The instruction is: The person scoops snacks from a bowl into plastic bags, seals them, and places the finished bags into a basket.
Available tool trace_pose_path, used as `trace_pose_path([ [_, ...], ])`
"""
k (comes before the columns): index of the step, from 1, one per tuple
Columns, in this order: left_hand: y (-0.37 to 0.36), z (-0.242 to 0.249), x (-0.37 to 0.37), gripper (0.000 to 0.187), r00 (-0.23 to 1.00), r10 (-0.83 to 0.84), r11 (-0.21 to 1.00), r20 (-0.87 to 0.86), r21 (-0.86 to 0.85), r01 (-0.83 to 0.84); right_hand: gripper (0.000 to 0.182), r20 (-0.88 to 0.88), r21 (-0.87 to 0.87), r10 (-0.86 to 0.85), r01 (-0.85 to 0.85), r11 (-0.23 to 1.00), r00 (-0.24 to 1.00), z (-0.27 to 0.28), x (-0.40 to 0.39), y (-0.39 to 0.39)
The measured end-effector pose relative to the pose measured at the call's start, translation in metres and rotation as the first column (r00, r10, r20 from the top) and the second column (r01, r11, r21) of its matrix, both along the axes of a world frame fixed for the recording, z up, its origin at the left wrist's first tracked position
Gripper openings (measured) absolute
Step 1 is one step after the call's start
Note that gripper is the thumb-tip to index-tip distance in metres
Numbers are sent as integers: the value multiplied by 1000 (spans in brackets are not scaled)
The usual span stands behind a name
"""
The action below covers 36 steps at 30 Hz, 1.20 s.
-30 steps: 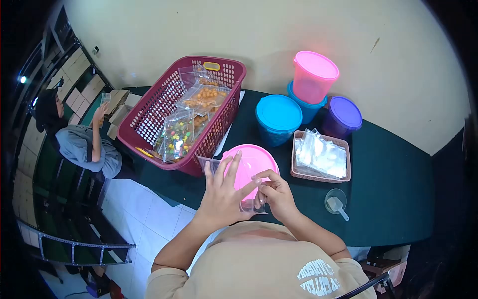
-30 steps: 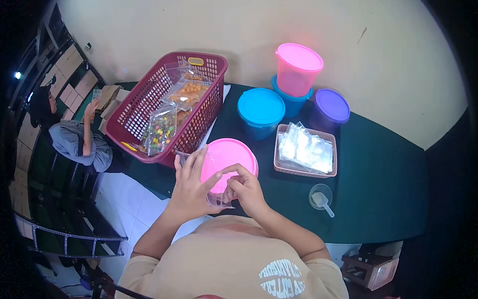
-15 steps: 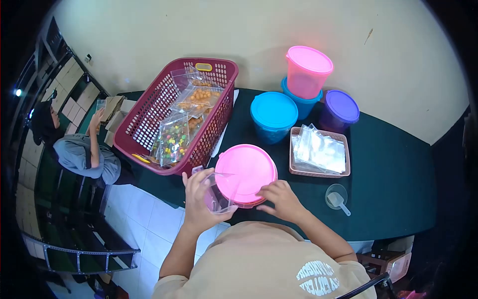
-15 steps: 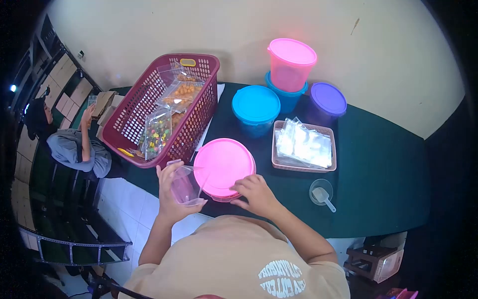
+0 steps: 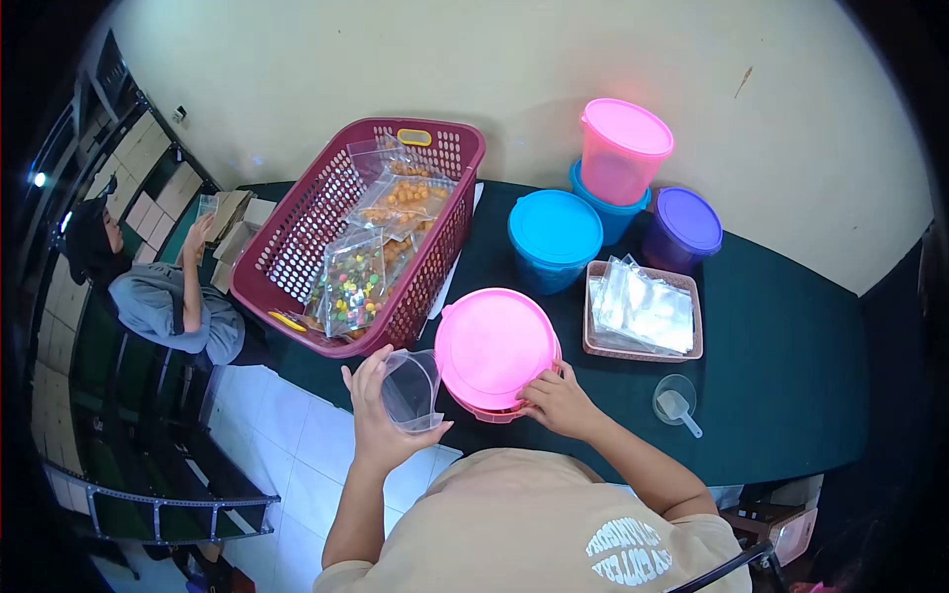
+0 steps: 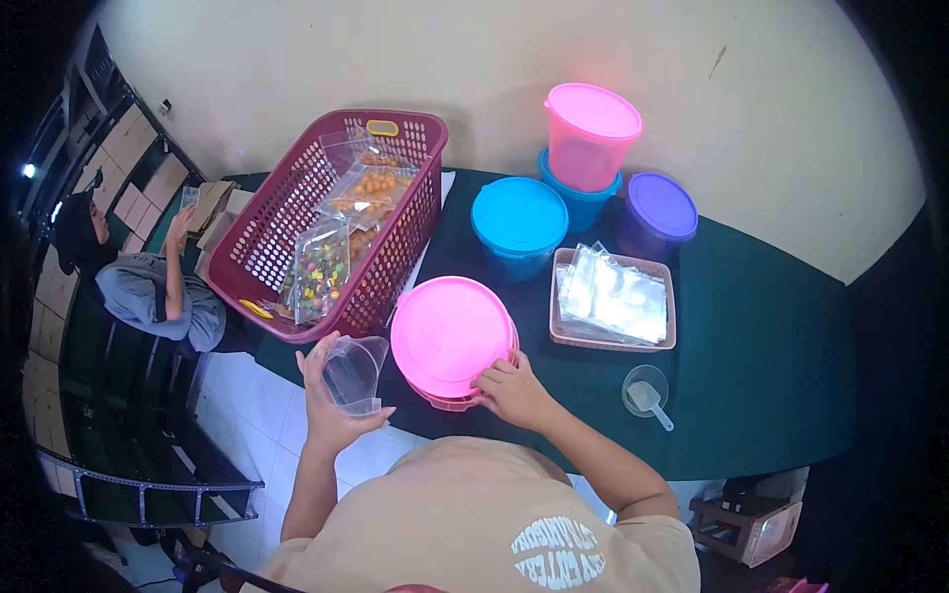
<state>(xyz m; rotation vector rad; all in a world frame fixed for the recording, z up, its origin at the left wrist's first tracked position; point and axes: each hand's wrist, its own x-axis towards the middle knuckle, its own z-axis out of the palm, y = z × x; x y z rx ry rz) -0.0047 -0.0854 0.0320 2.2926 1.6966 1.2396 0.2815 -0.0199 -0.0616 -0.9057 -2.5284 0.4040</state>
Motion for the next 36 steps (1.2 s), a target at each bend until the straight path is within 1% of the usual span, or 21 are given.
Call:
trace_pose_path([
  [3, -1, -5, -3, 118, 1000, 8, 1000, 7, -28, -8, 21, 52, 19, -40, 39, 999, 998, 4, 0, 4],
  [7, 1, -7, -6, 118, 1000, 24, 998, -11, -63, -24, 21, 114, 34, -31, 28, 999, 993, 10, -2, 12],
  [9, 2, -9, -8, 119, 999, 28, 997, -20, -74, -30, 19, 156, 105, 47, -64, 992, 987, 10, -3, 18],
  [10, 2, -11, -9, 119, 999, 36, 995, -20, -91, -37, 19, 154, 109, 43, -60, 992, 987, 14, -3, 20],
  [12, 2, -14, -12, 119, 999, 39, 994, -22, -100, -41, 17, 122, 207, 28, -53, 977, 992, 25, 0, 25],
  [13, 2, -15, -15, 119, 999, 39, 994, -20, -97, -41, 17, 121, 213, 26, -52, 976, 992, 33, 3, 28],
  [15, 1, -20, -19, 119, 999, 44, 995, -19, -90, -46, 14, -39, 222, -160, 165, 961, 986, 48, 12, 37],
  [16, 0, -24, -21, 119, 998, 54, 992, -18, -114, -55, 13, -51, 229, -204, 210, 951, 978, 52, 15, 45],
  [17, 0, -28, -23, 120, 998, 60, 988, -17, -138, -62, 13, -53, 233, -206, 213, 949, 977, 53, 18, 57],
  [19, 3, -37, -25, 119, 998, 52, 986, -19, -157, -54, 14, 5, 308, -319, 302, 902, 948, 45, 23, 92],
  [21, 6, -46, -25, 118, 997, 57, 969, -45, -237, -67, 14, 37, 416, -367, 319, 851, 930, 30, 26, 139],
  [23, 10, -50, -22, 117, 998, 54, 968, -45, -243, -64, 16, 80, 463, -365, 290, 838, 927, 22, 31, 178],
  [24, 12, -51, -22, 116, 997, 61, 966, -43, -250, -70, 16, 77, 465, -371, 295, 835, 926, 18, 33, 191],
  [26, 14, -52, -22, 117, 998, 61, 965, -34, -252, -68, 17, 120, 436, -335, 253, 863, 935, 11, 36, 208],
  [29, 18, -53, -25, 118, 997, 61, 961, -37, -269, -69, 20, 122, 420, -368, 287, 861, 922, -8, 46, 215],
  [31, 17, -53, -28, 118, 997, 58, 951, -45, -300, -69, 24, -12, 378, -477, 445, 811, 879, -9, 60, 205],
  [32, 17, -53, -32, 119, 998, 15, 933, -64, -357, -36, 29, -99, 266, -547, 552, 791, 831, -1, 70, 192],
  [33, 17, -51, -33, 119, 997, -22, 909, -72, -417, -10, 35, -193, 224, -596, 626, 747, 779, 3, 84, 176],
  [34, 18, -48, -35, 111, 998, -28, 899, -54, -438, 2, 37, -265, 212, -659, 710, 672, 704, -17, 111, 162],
  [35, 18, -46, -36, 111, 999, -9, 889, -40, -458, -10, 37, -213, 215, -744, 773, 597, 633, -25, 138, 138],
  [36, 19, -45, -38, 112, 999, -36, 880, -38, -475, 14, 38, -113, 128, -831, 838, 531, 544, -20, 162, 104],
])
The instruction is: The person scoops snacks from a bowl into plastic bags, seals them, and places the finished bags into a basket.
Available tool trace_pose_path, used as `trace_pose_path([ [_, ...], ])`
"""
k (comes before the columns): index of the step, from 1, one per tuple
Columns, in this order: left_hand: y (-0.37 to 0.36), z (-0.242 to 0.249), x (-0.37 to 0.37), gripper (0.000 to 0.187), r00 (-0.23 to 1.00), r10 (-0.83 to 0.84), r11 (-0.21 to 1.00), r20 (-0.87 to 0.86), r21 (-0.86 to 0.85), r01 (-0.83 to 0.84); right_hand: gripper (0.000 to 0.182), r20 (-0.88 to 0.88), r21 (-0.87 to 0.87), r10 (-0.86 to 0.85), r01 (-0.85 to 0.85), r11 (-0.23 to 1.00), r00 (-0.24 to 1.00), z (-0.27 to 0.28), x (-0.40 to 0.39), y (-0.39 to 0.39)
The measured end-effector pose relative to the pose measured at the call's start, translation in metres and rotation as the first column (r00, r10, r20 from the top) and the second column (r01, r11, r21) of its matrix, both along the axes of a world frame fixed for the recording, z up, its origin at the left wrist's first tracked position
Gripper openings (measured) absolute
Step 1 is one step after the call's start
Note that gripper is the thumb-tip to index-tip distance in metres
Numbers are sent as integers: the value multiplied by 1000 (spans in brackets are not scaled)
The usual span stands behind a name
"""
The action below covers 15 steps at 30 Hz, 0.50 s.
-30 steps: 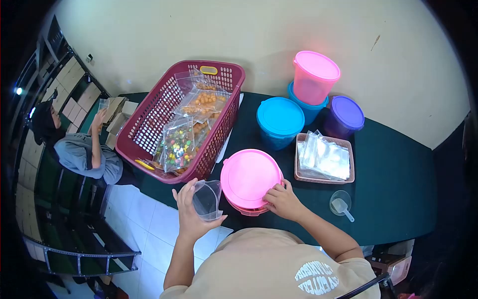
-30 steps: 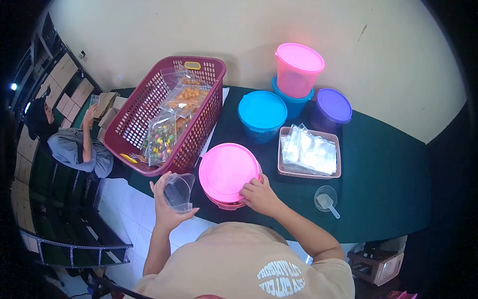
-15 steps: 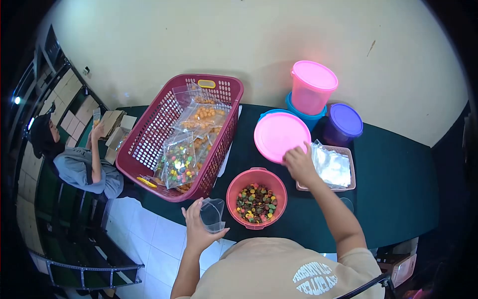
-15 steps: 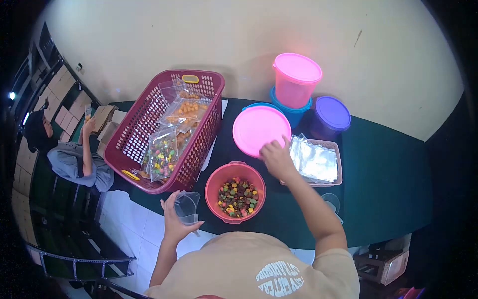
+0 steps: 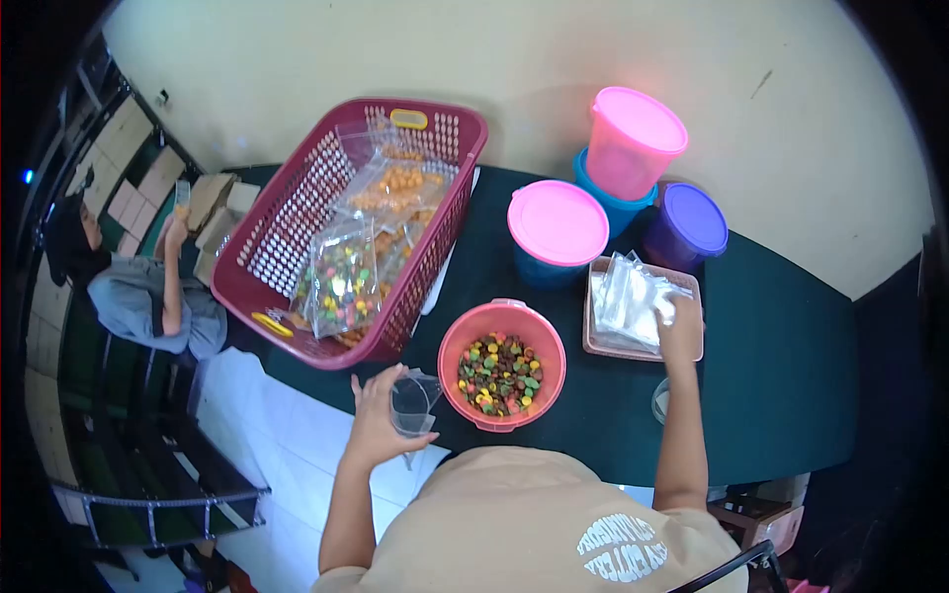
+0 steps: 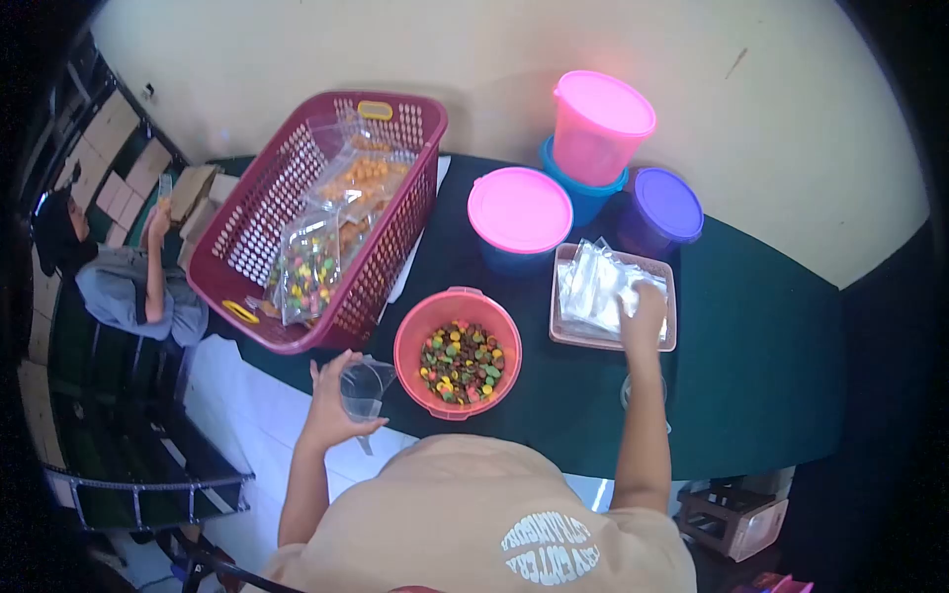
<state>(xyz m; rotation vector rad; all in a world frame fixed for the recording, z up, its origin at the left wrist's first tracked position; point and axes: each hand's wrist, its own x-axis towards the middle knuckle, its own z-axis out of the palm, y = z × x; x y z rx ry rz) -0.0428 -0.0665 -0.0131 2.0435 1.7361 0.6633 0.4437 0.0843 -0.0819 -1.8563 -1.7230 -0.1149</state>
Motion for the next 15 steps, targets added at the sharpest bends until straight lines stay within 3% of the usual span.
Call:
trace_pose_path([
  [1, 1, 0, -2, 112, 1000, -30, 999, 1, -18, 30, 40, 138, -144, -152, 171, 975, 979, 14, 14, -38],
  [2, 2, -1, -3, 111, 999, -24, 999, 33, -45, 26, 40, 244, -163, -246, 290, 943, 938, 7, 35, -68],
  [4, 6, -3, -2, 112, 997, -17, 997, 71, -78, 22, 43, 264, -397, -439, 512, 762, 859, 1, 61, -120],
  [6, 11, -4, 3, 115, 995, -23, 992, 101, -121, 35, 44, 329, -517, -473, 575, 634, 817, -13, 76, -156],
  [7, 15, -4, 8, 115, 993, -32, 991, 113, -126, 46, 44, 341, -513, -479, 587, 626, 809, -24, 86, -168],
  [9, 24, -2, 13, 119, 988, -76, 963, 131, -246, 106, 42, 145, -648, -466, 440, 622, 873, -63, 110, -176],
  [10, 28, -10, 10, 119, 963, -106, 950, 249, -260, 172, 42, 147, -644, -459, 437, 629, 876, -87, 120, -180],
  [11, 33, -18, 6, 119, 963, -94, 953, 251, -256, 159, 40, 8, -702, -504, 364, 613, 864, -111, 129, -184],
  [12, 38, -24, 1, 119, 895, -55, 928, 442, -307, 209, 38, -126, -750, -545, 280, 599, 829, -121, 134, -182],
  [13, 42, -27, -3, 118, 790, -4, 900, 613, -342, 270, 38, -126, -748, -532, 272, 606, 837, -107, 122, -180],
  [15, 41, -28, -10, 117, 787, -6, 888, 617, -358, 288, 35, -221, -821, -655, 225, 524, 722, -80, 96, -182],
])
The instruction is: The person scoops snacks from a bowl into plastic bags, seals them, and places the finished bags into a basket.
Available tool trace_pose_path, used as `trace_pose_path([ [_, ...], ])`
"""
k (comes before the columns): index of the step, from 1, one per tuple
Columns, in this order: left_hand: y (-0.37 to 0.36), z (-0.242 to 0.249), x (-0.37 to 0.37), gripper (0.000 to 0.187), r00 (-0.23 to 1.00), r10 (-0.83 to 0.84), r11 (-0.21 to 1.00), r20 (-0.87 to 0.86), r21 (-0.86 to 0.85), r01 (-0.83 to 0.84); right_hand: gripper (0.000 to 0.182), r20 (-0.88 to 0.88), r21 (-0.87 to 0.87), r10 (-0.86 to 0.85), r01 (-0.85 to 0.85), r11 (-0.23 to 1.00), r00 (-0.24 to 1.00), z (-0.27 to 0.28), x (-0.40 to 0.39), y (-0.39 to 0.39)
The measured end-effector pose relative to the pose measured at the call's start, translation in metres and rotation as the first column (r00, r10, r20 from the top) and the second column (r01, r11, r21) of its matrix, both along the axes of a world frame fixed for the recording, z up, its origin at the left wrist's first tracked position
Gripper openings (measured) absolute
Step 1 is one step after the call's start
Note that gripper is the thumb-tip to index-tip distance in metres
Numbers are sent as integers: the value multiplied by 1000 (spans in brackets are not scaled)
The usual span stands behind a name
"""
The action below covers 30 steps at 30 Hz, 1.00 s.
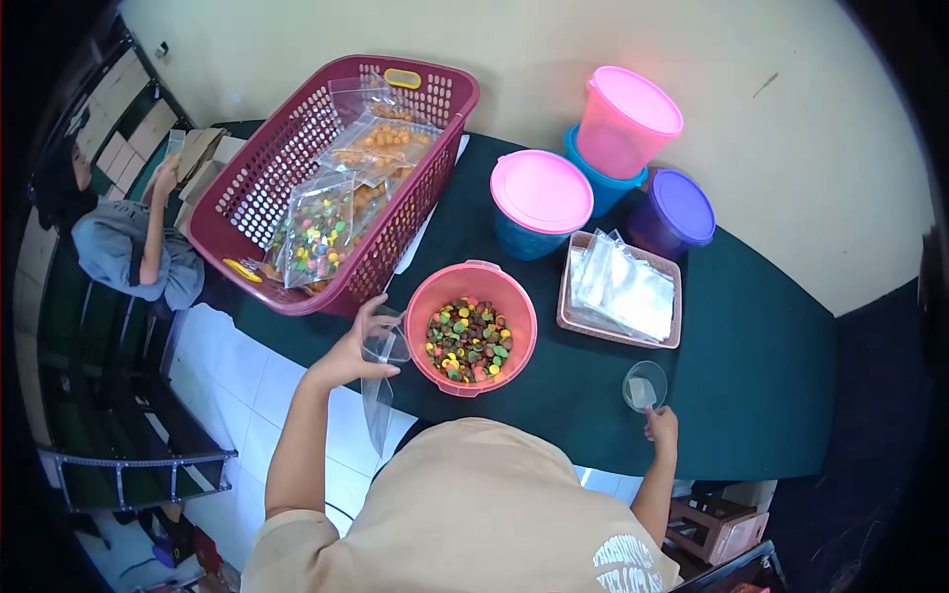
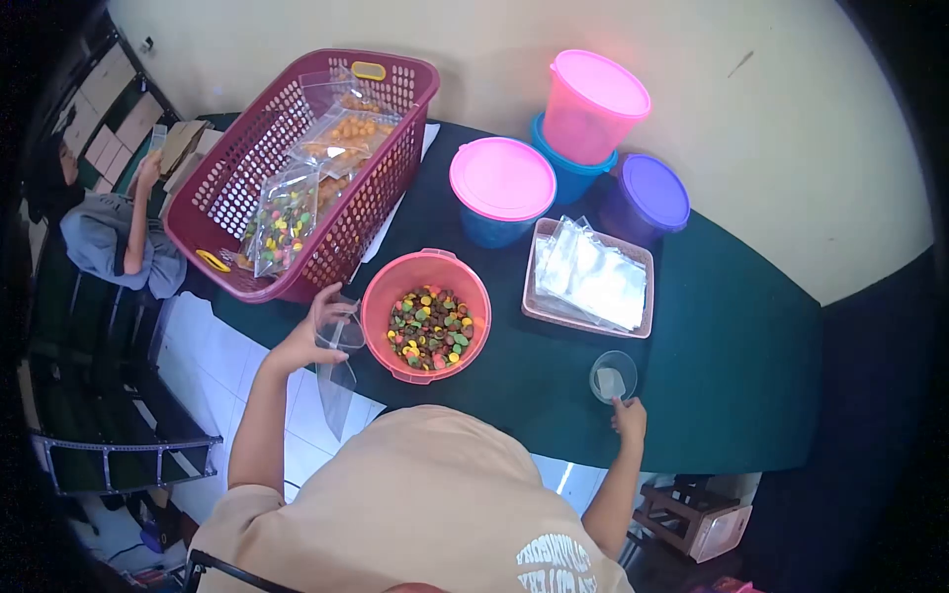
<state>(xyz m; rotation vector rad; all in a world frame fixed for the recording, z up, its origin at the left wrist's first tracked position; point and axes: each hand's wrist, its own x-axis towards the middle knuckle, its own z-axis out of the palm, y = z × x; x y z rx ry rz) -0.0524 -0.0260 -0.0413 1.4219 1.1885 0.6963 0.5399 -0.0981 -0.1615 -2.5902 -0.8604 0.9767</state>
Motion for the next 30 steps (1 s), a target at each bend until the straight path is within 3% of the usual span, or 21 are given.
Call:
trace_pose_path([
  [2, 0, 4, -3, 117, 997, 78, 995, -28, 62, -76, 28, 66, 71, 101, -105, 992, 993, -10, 10, -10],
  [4, -9, 6, -4, 119, 989, 142, 987, -46, 82, -137, 21, 104, 363, 34, -70, 929, 994, 31, -17, -12],
  [5, -15, 5, -7, 120, 977, 146, 983, -157, 133, -126, 21, 101, 385, 44, -80, 919, 994, 52, -35, -5],
  [7, -23, 3, -10, 121, 933, 187, 976, -308, 165, -141, 22, 194, 608, 233, -303, 734, 953, 101, -82, 8],
  [8, -27, 9, -8, 119, 900, 203, 976, -386, 151, -155, 22, 167, 629, 296, -333, 703, 940, 133, -121, 18],
  [9, -31, 13, -4, 118, 837, 239, 970, -492, 162, -182, 20, 316, 476, 451, -551, 686, 835, 170, -155, 27],
  [10, -36, 15, 0, 116, 761, 266, 964, -592, 167, -208, 19, 334, 405, 572, -662, 630, 749, 185, -185, 37],
  [12, -43, 19, 8, 115, 710, 292, 956, -640, 201, -213, 14, 462, 290, 766, -892, 346, 447, 192, -235, 62],
  [13, -46, 21, 11, 113, 661, 318, 948, -679, 235, -214, 15, 565, 217, 777, -959, 185, 278, 165, -251, 80],
  [17, -52, 20, 27, 109, 584, 368, 927, -723, 332, -174, 19, 477, -132, 877, -981, 142, 63, 60, -312, 163],
  [18, -53, 21, 30, 109, 582, 356, 931, -731, 333, -150, 19, 475, -119, 875, -979, 163, 87, 60, -316, 165],
  [20, -54, 23, 36, 111, 528, 375, 927, -762, 312, -208, 21, 373, -444, 893, -893, -65, -251, 60, -325, 166],
  [21, -55, 19, 37, 110, 514, 402, 916, -758, 335, -223, 26, 464, -360, 871, -933, 18, -162, 56, -324, 158],
  [22, -57, 14, 37, 110, 515, 393, 920, -762, 326, -219, 26, 456, -360, 876, -933, 18, -159, 66, -323, 156],
  [24, -55, 6, 37, 109, 503, 413, 908, -760, 298, -295, 25, 240, -269, 960, -960, -76, -144, 86, -320, 158],
  [26, -54, 1, 38, 107, 513, 433, 897, -741, 302, -321, 25, 172, -271, 974, -957, -99, -150, 64, -319, 166],
  [28, -54, -2, 39, 105, 518, 453, 886, -726, 300, -354, 25, -4, -236, 998, -970, -63, -63, 65, -324, 165],
  [30, -48, -2, 41, 104, 517, 439, 893, -735, 294, -340, 26, -63, -229, 998, -973, -28, -14, 67, -325, 165],
])
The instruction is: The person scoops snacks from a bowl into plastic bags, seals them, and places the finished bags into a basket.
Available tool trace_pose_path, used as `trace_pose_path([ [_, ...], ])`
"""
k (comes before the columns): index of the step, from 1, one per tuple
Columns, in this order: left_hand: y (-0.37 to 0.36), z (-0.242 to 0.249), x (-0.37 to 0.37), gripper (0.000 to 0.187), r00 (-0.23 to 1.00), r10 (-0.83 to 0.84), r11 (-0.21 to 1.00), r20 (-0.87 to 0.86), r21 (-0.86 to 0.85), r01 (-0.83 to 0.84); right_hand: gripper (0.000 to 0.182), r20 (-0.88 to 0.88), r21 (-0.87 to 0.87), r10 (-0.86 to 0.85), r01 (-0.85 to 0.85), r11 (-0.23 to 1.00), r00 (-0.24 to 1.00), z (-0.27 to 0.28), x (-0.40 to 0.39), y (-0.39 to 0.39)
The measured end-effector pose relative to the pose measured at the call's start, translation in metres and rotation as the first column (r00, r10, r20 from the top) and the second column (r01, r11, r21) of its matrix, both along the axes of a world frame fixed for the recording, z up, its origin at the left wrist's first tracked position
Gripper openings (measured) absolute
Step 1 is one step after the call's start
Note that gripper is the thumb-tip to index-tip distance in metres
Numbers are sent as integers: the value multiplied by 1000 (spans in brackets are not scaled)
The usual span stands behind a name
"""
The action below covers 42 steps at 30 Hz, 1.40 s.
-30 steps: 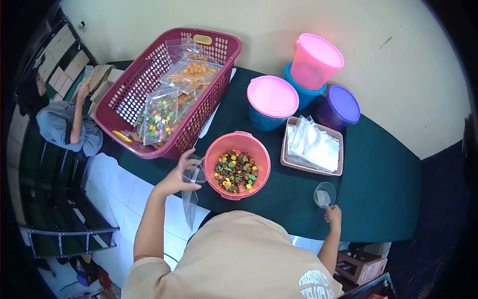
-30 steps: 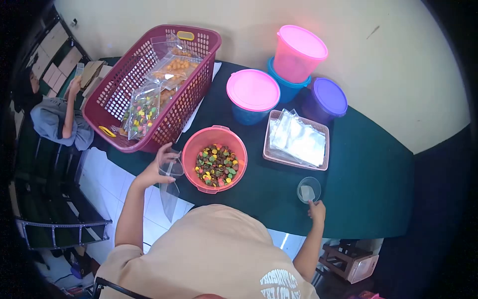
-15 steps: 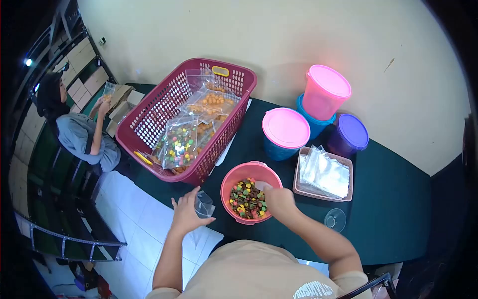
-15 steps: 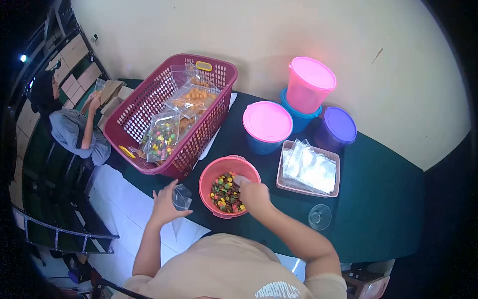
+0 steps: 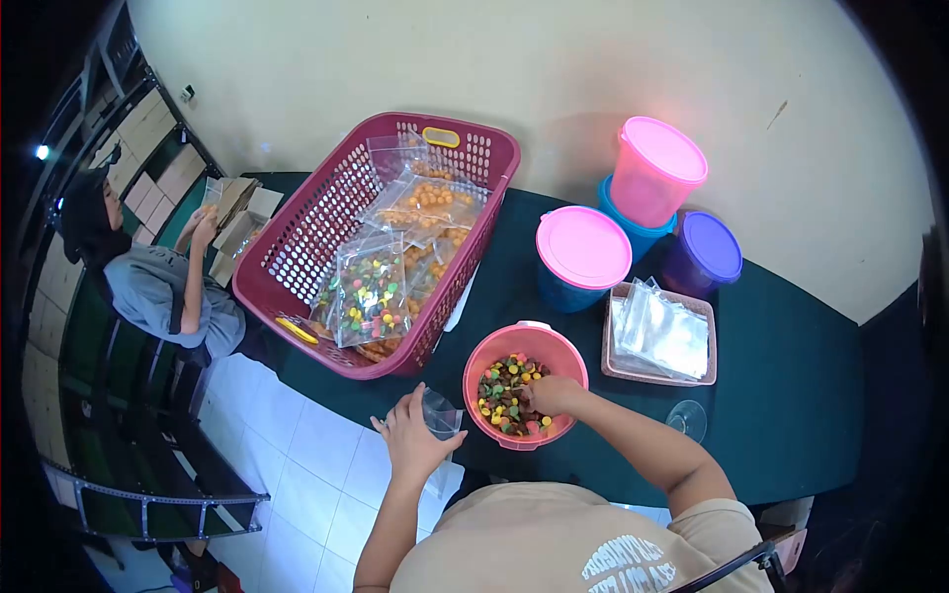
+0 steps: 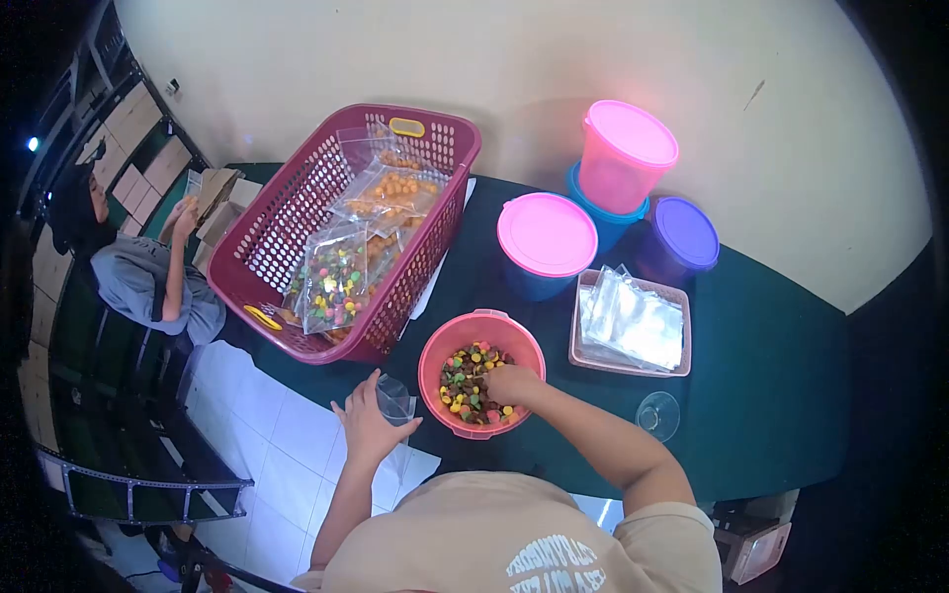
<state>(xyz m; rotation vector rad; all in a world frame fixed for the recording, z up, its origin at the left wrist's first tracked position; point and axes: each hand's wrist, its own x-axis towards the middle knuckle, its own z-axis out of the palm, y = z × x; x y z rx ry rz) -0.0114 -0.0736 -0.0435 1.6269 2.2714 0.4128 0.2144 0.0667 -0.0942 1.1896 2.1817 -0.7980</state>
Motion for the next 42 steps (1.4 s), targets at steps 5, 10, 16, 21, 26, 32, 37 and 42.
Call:
trace_pose_path([
  [5, 13, -13, 3, 102, 999, -42, 999, 6, 14, 42, 31, -181, -138, -37, 11, 990, 983, -23, 8, 2],
  [10, 23, -11, 6, 100, 995, -86, 995, 50, 61, 83, 34, -132, -224, -120, 88, 971, 984, -30, 18, 1],
  [16, 34, -2, 28, 99, 984, -164, 981, 66, 117, 155, 34, -357, -238, -408, 341, 909, 840, -28, 42, -25],
  [21, 36, 3, 49, 99, 964, -262, 963, 47, 80, 258, 21, -311, -663, -827, 516, 542, 469, -29, 54, -37],
  [26, 38, 2, 55, 101, 956, -291, 954, 28, 82, 288, 13, -288, -889, -946, 326, 322, 148, -12, 61, -39],
  [32, 38, 3, 49, 105, 961, -276, 960, 6, 46, 275, 16, -334, -880, -937, 322, 349, 103, 6, 60, -39],
  [37, 31, -8, 41, 106, 960, -279, 960, -32, -46, 278, 19, -406, -824, -904, 372, 427, 137, 7, 64, -32],
  [42, 17, -7, 21, 106, 973, -224, 969, -50, -122, 216, 22, -510, -664, -795, 437, 607, 329, 18, 79, -27],
])
